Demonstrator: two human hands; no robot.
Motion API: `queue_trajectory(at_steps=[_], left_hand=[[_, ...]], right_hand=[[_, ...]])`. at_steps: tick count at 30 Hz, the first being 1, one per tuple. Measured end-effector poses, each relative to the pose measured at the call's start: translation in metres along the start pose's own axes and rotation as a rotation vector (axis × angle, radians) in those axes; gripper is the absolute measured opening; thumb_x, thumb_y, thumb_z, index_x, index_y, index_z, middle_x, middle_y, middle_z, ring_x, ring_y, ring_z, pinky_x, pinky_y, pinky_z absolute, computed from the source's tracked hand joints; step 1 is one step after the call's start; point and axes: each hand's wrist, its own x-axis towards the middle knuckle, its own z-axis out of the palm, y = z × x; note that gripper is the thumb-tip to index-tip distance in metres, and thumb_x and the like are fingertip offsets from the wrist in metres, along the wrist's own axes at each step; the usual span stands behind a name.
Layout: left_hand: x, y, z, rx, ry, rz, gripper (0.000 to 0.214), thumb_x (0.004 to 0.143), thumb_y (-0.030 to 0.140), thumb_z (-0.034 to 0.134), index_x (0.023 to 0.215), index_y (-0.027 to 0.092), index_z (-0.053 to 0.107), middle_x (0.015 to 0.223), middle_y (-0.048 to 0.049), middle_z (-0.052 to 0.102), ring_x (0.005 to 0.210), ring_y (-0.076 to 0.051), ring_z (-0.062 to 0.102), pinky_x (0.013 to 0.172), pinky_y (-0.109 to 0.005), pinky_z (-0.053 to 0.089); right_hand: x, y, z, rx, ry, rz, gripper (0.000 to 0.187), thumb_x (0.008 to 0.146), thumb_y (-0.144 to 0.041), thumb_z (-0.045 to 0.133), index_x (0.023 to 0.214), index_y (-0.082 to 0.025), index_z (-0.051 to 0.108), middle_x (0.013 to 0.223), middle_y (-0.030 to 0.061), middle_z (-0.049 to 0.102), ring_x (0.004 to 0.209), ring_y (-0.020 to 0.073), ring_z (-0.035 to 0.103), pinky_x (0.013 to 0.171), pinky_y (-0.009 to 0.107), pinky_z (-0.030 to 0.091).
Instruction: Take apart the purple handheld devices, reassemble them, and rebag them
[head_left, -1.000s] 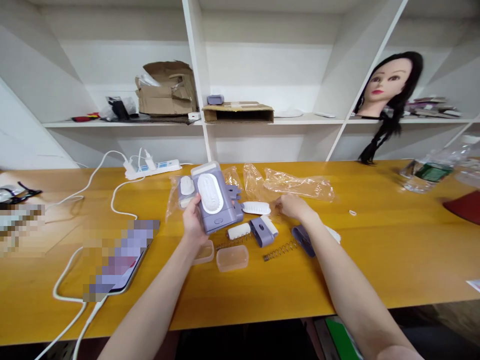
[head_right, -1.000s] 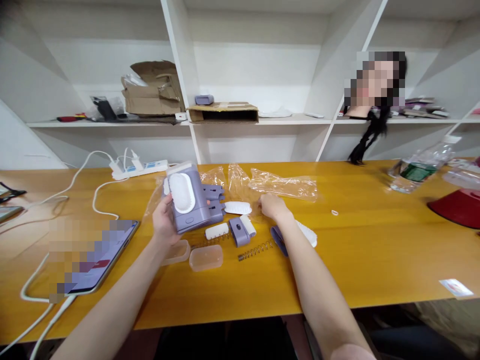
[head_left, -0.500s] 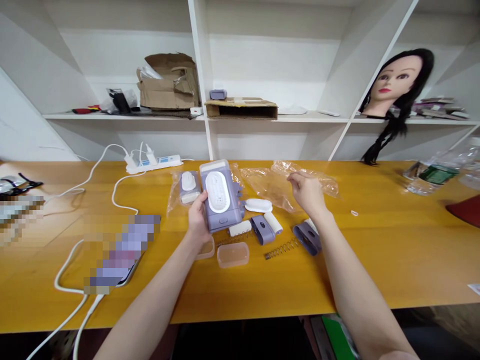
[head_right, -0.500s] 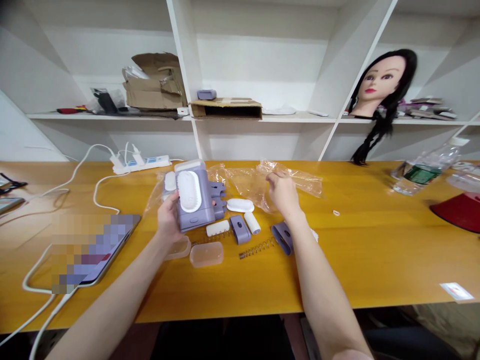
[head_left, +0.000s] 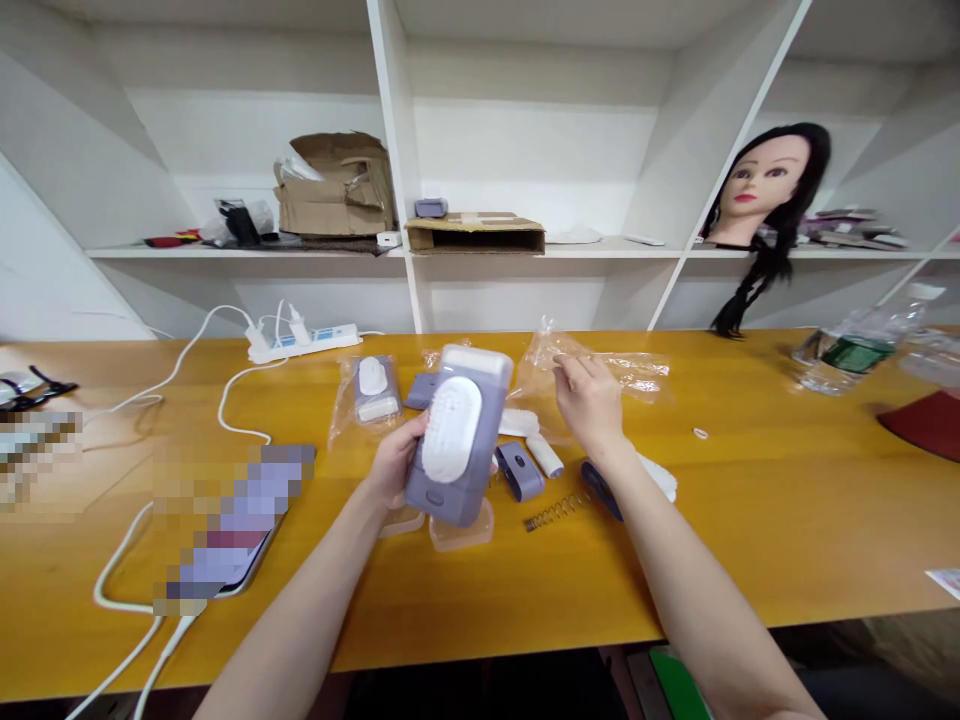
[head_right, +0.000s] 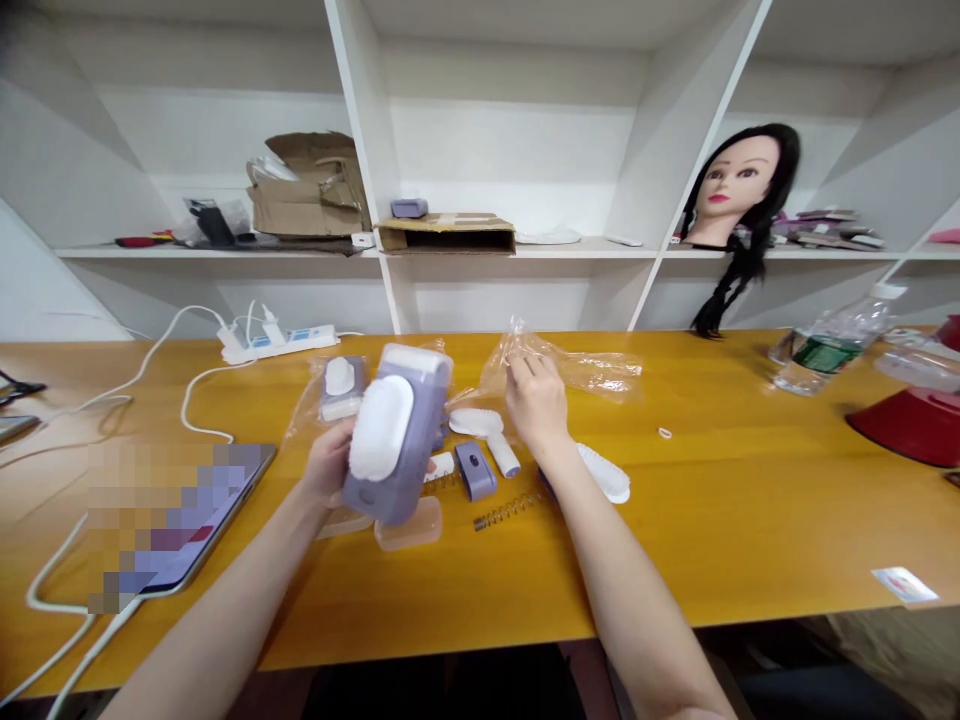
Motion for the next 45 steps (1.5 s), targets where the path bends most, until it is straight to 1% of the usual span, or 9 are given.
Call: queue_trajectory(at_steps=[3, 5, 8, 14, 19, 26, 30, 38, 45], left_hand=[[-0.006, -0.002, 0.002, 0.102, -0.213, -0.143, 0.035, 0.064, 0.023, 0.073, 0.099, 0.017, 0.071, 0.074, -0.0038, 0.072, 0.065, -0.021, 0.068, 0.057, -0.027, 0.052], [-0.008, -0.005, 0.005, 0.165, -0.258, -0.245, 0.041, 0.066, 0.026, 0.075, 0.105, 0.017, 0.069, 0.081, -0.0057, 0.073, 0.065, -0.018, 0.067, 0.056, -0.024, 0.051], [-0.007, -0.010, 0.010, 0.227, -0.191, -0.346, 0.037, 0.072, 0.034, 0.073, 0.105, 0.016, 0.067, 0.087, -0.0087, 0.073, 0.069, -0.018, 0.067, 0.061, -0.026, 0.052], [-0.002, -0.008, 0.009, 0.260, 0.013, -0.386, 0.024, 0.072, 0.034, 0.070, 0.088, 0.016, 0.067, 0.069, -0.0047, 0.070, 0.058, -0.017, 0.065, 0.053, -0.024, 0.049], [-0.001, -0.004, 0.010, 0.265, -0.067, -0.286, 0.046, 0.071, 0.024, 0.061, 0.117, 0.019, 0.061, 0.085, -0.0048, 0.072, 0.061, -0.015, 0.064, 0.055, -0.023, 0.048], [0.001, -0.002, 0.007, 0.347, 0.036, -0.227, 0.065, 0.072, 0.026, 0.060, 0.135, 0.028, 0.047, 0.101, -0.0043, 0.071, 0.068, -0.016, 0.065, 0.056, -0.023, 0.047], [0.002, 0.001, 0.006, 0.372, 0.012, -0.206, 0.063, 0.074, 0.027, 0.057, 0.136, 0.027, 0.047, 0.102, -0.0039, 0.071, 0.067, -0.015, 0.064, 0.057, -0.023, 0.048], [-0.001, 0.000, 0.009, 0.416, 0.007, -0.276, 0.081, 0.073, 0.029, 0.060, 0.148, 0.028, 0.028, 0.105, -0.0060, 0.069, 0.065, -0.015, 0.062, 0.058, -0.024, 0.045], [-0.003, -0.001, 0.010, 0.478, 0.079, -0.305, 0.095, 0.073, 0.036, 0.063, 0.151, 0.033, 0.010, 0.095, -0.0052, 0.069, 0.057, -0.015, 0.060, 0.053, -0.024, 0.042]], right_hand=[[-0.001, -0.003, 0.009, 0.157, -0.065, 0.100, 0.021, 0.086, -0.020, 0.047, 0.081, -0.019, 0.067, 0.084, 0.0098, 0.068, 0.081, 0.0233, 0.058, 0.075, 0.034, 0.043], [-0.001, -0.002, 0.011, 0.208, -0.071, 0.142, 0.016, 0.082, -0.021, 0.052, 0.074, -0.020, 0.066, 0.077, 0.0067, 0.068, 0.074, 0.0206, 0.058, 0.070, 0.032, 0.044], [0.001, -0.001, 0.009, 0.279, -0.071, 0.171, 0.013, 0.078, -0.024, 0.055, 0.071, -0.020, 0.066, 0.070, 0.0029, 0.066, 0.065, 0.0172, 0.058, 0.065, 0.029, 0.044], [0.001, -0.010, -0.002, 0.408, -0.056, 0.113, 0.012, 0.077, -0.024, 0.058, 0.069, -0.019, 0.066, 0.064, 0.0011, 0.062, 0.060, 0.0150, 0.054, 0.061, 0.027, 0.043], [-0.002, -0.015, -0.012, 0.297, -0.091, -0.152, 0.022, 0.087, -0.018, 0.047, 0.074, -0.020, 0.065, 0.071, 0.0035, 0.059, 0.067, 0.0161, 0.053, 0.065, 0.028, 0.043], [-0.003, -0.017, -0.023, -0.121, -0.218, -0.495, 0.033, 0.093, -0.012, 0.036, 0.078, -0.016, 0.065, 0.075, 0.0087, 0.057, 0.072, 0.0202, 0.048, 0.066, 0.031, 0.038], [-0.002, -0.013, -0.023, -0.141, -0.184, -0.488, 0.029, 0.090, -0.008, 0.040, 0.075, -0.016, 0.064, 0.074, 0.0086, 0.057, 0.072, 0.0203, 0.048, 0.064, 0.030, 0.038], [-0.005, -0.015, -0.013, 0.177, -0.091, -0.374, 0.023, 0.091, -0.015, 0.047, 0.072, -0.018, 0.061, 0.068, 0.0031, 0.055, 0.064, 0.0154, 0.052, 0.060, 0.027, 0.041], [-0.012, -0.027, -0.008, 0.141, -0.011, -0.530, 0.026, 0.094, -0.019, 0.044, 0.076, -0.018, 0.063, 0.070, 0.0049, 0.057, 0.065, 0.0163, 0.051, 0.061, 0.028, 0.044]])
